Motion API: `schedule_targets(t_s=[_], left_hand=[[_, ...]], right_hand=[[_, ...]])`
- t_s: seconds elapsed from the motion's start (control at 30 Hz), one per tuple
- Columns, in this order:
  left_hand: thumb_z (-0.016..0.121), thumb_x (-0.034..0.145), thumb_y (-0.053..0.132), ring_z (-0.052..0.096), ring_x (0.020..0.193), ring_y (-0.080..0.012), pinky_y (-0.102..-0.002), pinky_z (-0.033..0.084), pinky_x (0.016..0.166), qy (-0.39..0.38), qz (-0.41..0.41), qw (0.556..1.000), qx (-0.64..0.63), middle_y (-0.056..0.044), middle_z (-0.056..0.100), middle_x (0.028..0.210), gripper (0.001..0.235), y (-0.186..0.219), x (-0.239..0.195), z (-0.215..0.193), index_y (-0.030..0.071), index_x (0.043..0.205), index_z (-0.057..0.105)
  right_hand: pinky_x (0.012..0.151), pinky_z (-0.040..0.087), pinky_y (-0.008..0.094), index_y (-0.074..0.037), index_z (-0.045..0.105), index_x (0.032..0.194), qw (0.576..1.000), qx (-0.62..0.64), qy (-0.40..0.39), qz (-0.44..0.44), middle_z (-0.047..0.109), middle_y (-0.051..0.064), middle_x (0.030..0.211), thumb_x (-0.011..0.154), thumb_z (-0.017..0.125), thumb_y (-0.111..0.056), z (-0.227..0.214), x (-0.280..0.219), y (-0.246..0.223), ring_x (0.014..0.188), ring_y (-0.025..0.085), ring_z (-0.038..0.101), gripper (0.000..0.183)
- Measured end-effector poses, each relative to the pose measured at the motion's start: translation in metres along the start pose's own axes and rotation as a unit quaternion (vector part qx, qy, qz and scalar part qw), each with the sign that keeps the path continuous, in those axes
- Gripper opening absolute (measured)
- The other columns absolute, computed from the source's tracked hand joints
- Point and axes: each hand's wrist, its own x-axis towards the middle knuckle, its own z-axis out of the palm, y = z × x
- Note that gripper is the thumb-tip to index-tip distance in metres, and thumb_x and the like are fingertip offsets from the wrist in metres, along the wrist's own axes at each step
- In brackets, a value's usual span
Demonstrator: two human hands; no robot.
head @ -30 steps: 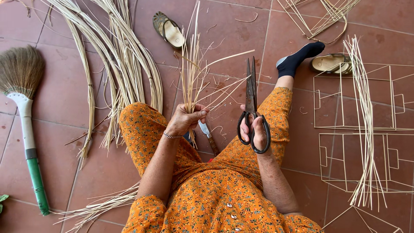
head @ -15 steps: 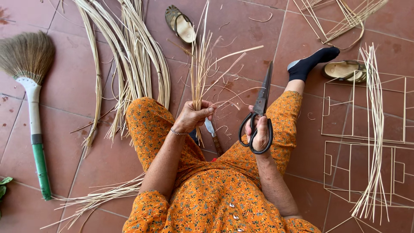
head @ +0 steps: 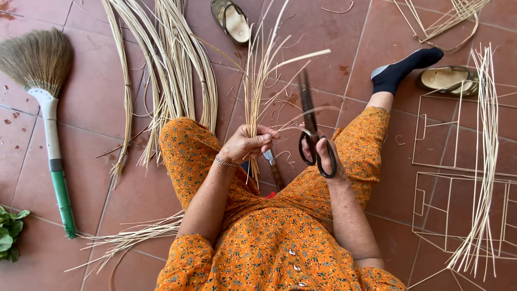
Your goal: The person sits on a tiled floor and processes bundles of dried plant stalks. They separate individual stalks, trim them with scissors, and use a knife to split or refine the material. The person repeatedly gathers, aligns, and cuts the stalks into smaller pieces.
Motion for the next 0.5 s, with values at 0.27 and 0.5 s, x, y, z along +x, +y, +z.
schedule_targets(t_s=[0.27,0.5], left_hand=[[0.068,0.100,0.012,0.041,0.046,-0.0038,-0.022,0.027,0.038,-0.030,-0.029,0.998,0.044,-0.002,0.063,0.070,0.021,0.000,-0.004,0.007,-0.003,0.114,0.074],[0.068,0.100,0.012,0.041,0.047,-0.0040,-0.022,0.027,0.039,-0.024,-0.031,0.997,0.072,-0.003,0.064,0.070,0.020,0.000,-0.005,0.011,-0.001,0.113,0.076]], right_hand=[[0.059,0.037,0.022,0.003,0.040,0.152,0.995,0.040,-0.090,0.002,0.046,-0.005,0.078,0.090,0.044,-0.084,0.029,-0.003,-0.026,0.068,0.005,0.045,0.107],[0.051,0.035,0.021,0.006,0.048,0.146,0.999,-0.012,-0.032,0.020,0.045,-0.003,0.071,0.095,0.046,-0.076,0.030,-0.009,-0.031,0.056,0.005,0.042,0.097]])
